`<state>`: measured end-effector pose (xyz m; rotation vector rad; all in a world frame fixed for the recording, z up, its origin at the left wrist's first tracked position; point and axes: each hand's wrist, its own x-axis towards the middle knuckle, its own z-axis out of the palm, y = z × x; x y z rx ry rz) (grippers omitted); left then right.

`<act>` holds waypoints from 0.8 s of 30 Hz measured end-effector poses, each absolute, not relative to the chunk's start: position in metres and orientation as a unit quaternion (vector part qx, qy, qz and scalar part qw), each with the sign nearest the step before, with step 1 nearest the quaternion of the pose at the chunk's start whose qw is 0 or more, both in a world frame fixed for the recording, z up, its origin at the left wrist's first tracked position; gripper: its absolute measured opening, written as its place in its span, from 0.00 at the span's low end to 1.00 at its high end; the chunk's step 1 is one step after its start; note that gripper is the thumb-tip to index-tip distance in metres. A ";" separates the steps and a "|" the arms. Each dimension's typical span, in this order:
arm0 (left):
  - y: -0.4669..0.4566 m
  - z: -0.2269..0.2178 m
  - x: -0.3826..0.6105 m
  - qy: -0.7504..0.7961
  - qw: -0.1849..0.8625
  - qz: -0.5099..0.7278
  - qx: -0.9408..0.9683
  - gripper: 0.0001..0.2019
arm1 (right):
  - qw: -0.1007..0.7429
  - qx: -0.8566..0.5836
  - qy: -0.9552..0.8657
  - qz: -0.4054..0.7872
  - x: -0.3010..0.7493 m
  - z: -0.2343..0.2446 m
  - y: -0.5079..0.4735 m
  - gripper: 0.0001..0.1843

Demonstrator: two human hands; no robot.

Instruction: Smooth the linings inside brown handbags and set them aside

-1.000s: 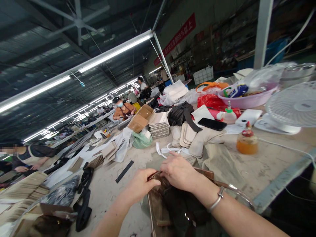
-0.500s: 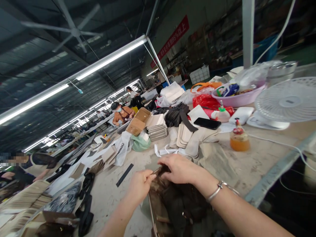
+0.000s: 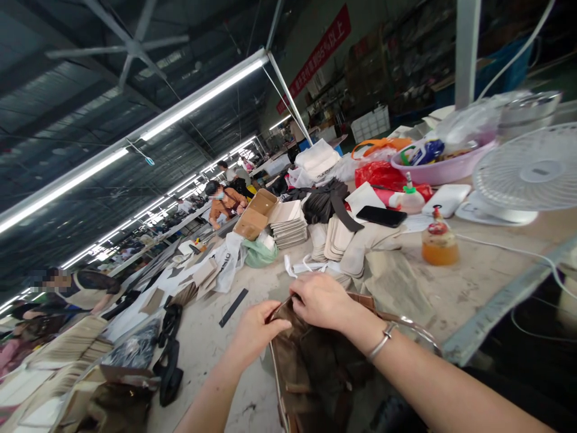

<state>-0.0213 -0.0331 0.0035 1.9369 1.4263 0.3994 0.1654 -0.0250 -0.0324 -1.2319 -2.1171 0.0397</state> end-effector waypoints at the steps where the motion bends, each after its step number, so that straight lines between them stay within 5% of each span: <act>1: -0.034 0.003 -0.021 0.552 0.338 0.155 0.746 0.11 | 0.339 -0.480 -0.809 0.014 0.163 -0.032 -0.025 0.09; 7: -0.037 -0.001 -0.021 0.579 0.265 0.187 0.748 0.09 | 0.343 -0.502 -0.793 0.040 0.146 -0.032 -0.031 0.11; 19: -0.037 -0.007 -0.024 0.568 0.396 0.214 0.689 0.11 | 0.345 -0.405 -0.844 0.070 0.181 -0.035 -0.019 0.16; 24: -0.037 -0.004 -0.020 0.572 0.360 0.199 0.710 0.11 | 0.350 -0.373 -0.855 0.089 0.184 -0.036 -0.019 0.19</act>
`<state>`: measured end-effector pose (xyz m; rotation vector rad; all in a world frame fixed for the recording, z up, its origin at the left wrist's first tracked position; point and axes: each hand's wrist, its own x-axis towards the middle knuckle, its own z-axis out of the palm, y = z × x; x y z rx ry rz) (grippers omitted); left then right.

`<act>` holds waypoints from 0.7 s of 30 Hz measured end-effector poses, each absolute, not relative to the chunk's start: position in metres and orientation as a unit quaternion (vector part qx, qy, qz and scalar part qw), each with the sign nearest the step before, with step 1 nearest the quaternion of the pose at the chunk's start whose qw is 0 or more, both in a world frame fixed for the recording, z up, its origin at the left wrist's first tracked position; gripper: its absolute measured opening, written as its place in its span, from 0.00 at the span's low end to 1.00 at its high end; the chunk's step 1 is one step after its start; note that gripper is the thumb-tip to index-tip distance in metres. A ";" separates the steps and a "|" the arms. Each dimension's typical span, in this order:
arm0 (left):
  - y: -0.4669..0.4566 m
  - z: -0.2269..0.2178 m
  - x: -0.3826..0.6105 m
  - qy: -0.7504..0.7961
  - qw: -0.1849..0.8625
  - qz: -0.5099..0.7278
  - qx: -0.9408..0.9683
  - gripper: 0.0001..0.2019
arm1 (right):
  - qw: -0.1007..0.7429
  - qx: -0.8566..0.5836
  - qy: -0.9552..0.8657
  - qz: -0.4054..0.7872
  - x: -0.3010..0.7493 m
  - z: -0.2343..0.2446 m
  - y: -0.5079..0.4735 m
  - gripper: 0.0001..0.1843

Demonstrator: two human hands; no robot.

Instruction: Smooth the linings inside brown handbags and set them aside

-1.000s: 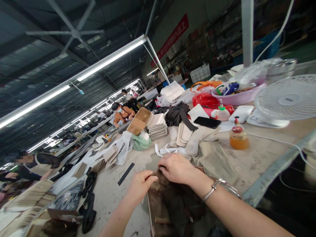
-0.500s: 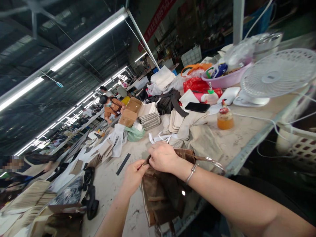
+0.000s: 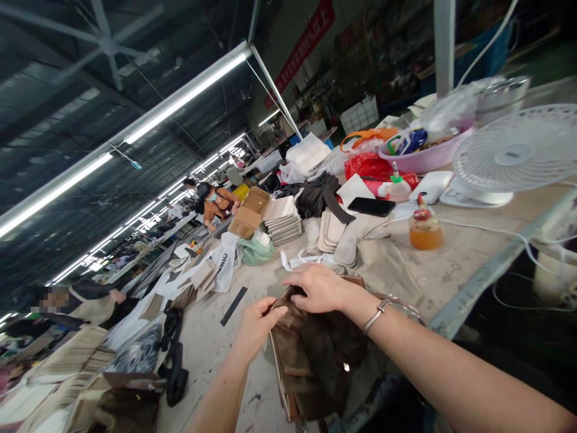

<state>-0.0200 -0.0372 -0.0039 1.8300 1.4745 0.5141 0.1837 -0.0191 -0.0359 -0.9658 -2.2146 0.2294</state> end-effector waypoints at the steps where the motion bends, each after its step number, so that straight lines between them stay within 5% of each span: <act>1: -0.037 -0.004 -0.020 0.575 0.342 0.199 0.716 0.11 | 0.349 -0.376 -0.854 0.086 0.183 -0.036 -0.019 0.18; 12: -0.033 -0.017 -0.022 0.607 0.257 0.209 0.723 0.12 | 0.343 -0.427 -0.834 0.059 0.169 -0.038 -0.017 0.13; 21: -0.032 -0.015 -0.018 0.606 0.279 0.202 0.717 0.11 | 0.453 -0.480 -0.739 0.137 0.174 -0.040 -0.003 0.17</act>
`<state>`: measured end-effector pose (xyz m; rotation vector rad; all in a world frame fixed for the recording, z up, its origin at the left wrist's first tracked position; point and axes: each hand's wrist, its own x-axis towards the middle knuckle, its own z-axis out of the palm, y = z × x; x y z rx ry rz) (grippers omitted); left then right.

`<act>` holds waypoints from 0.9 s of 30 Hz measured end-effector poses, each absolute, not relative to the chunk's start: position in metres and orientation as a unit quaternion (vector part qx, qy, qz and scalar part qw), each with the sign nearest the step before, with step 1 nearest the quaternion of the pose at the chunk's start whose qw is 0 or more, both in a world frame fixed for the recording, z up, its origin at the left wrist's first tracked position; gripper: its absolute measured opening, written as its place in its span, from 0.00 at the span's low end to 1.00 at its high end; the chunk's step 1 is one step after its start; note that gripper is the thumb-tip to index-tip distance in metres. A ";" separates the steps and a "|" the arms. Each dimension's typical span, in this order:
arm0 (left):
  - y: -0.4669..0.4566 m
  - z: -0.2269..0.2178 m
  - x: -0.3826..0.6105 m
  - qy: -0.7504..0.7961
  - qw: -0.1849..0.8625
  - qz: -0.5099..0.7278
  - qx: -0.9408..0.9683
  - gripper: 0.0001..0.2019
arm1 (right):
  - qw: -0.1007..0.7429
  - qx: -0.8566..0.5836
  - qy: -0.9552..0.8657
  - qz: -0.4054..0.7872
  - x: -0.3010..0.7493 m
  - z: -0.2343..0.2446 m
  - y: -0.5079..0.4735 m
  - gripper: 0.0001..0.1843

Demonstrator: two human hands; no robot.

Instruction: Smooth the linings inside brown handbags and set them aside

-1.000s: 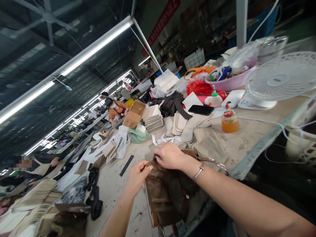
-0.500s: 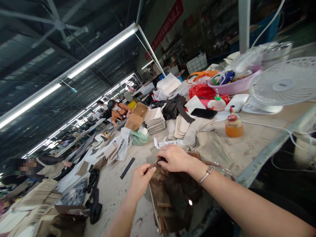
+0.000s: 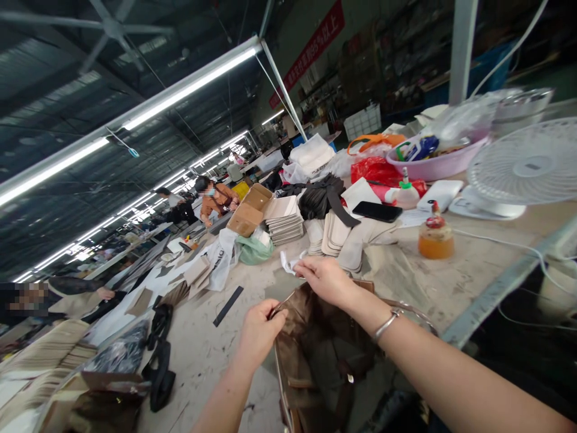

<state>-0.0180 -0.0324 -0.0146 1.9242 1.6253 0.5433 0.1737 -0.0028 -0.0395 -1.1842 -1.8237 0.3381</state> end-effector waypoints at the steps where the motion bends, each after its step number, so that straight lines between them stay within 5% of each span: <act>1: -0.032 -0.014 -0.018 0.605 0.280 0.203 0.717 0.11 | 0.475 -0.480 -0.722 0.151 0.174 -0.039 -0.002 0.17; 5: -0.032 -0.013 -0.020 0.605 0.303 0.211 0.705 0.11 | 0.536 -0.443 -0.685 0.217 0.172 -0.039 -0.008 0.14; 14: -0.030 -0.015 -0.031 0.598 0.311 0.225 0.703 0.09 | 0.352 -0.423 -0.832 0.069 0.157 -0.031 -0.026 0.16; 27: -0.025 -0.018 -0.036 0.586 0.313 0.205 0.719 0.08 | 0.309 -0.484 -0.817 0.047 0.145 -0.031 -0.028 0.06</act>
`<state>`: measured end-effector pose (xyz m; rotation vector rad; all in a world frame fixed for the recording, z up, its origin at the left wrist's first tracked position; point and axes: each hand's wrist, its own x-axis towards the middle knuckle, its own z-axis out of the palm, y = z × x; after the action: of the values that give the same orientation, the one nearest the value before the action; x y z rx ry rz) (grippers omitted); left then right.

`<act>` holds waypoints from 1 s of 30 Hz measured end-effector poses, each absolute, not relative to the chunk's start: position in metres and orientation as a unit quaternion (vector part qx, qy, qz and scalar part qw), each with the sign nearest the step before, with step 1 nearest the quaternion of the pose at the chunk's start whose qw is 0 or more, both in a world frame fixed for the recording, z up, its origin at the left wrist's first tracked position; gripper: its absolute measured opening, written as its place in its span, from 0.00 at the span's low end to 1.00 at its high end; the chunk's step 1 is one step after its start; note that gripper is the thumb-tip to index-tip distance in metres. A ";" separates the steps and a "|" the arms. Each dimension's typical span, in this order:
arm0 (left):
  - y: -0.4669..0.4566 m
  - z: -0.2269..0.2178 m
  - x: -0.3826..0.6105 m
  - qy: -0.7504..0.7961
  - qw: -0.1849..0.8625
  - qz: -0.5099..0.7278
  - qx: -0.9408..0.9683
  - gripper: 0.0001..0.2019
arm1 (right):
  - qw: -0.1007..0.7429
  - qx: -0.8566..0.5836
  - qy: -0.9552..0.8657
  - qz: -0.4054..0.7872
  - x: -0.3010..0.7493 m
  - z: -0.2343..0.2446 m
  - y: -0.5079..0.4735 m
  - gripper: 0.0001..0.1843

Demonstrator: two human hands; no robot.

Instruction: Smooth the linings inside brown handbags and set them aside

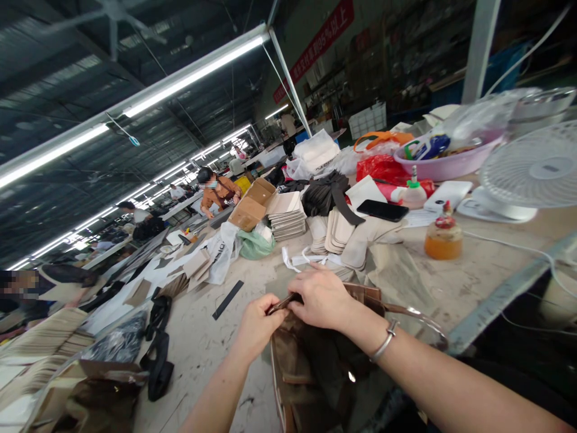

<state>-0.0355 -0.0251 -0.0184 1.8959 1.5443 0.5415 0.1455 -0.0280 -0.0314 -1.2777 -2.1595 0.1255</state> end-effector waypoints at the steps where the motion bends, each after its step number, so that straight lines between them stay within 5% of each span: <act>1: -0.025 -0.018 -0.035 0.587 0.312 0.204 0.719 0.08 | 0.308 -0.486 -0.816 0.052 0.145 -0.031 -0.027 0.06; 10: -0.028 -0.013 -0.019 0.558 0.334 0.265 0.712 0.11 | 0.309 -0.473 -0.822 0.076 0.155 -0.035 -0.018 0.08; 17: -0.025 -0.016 -0.014 0.582 0.276 0.256 0.721 0.11 | 0.385 -0.422 -0.792 0.215 0.182 -0.041 -0.006 0.27; 30: -0.026 -0.015 -0.013 0.579 0.341 0.255 0.695 0.09 | 0.395 -0.417 -0.795 0.194 0.180 -0.041 -0.007 0.24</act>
<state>-0.0131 -0.0262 -0.0155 1.8087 1.5059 0.6638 0.1804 -0.0071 -0.0411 -1.0574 -2.0170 0.4922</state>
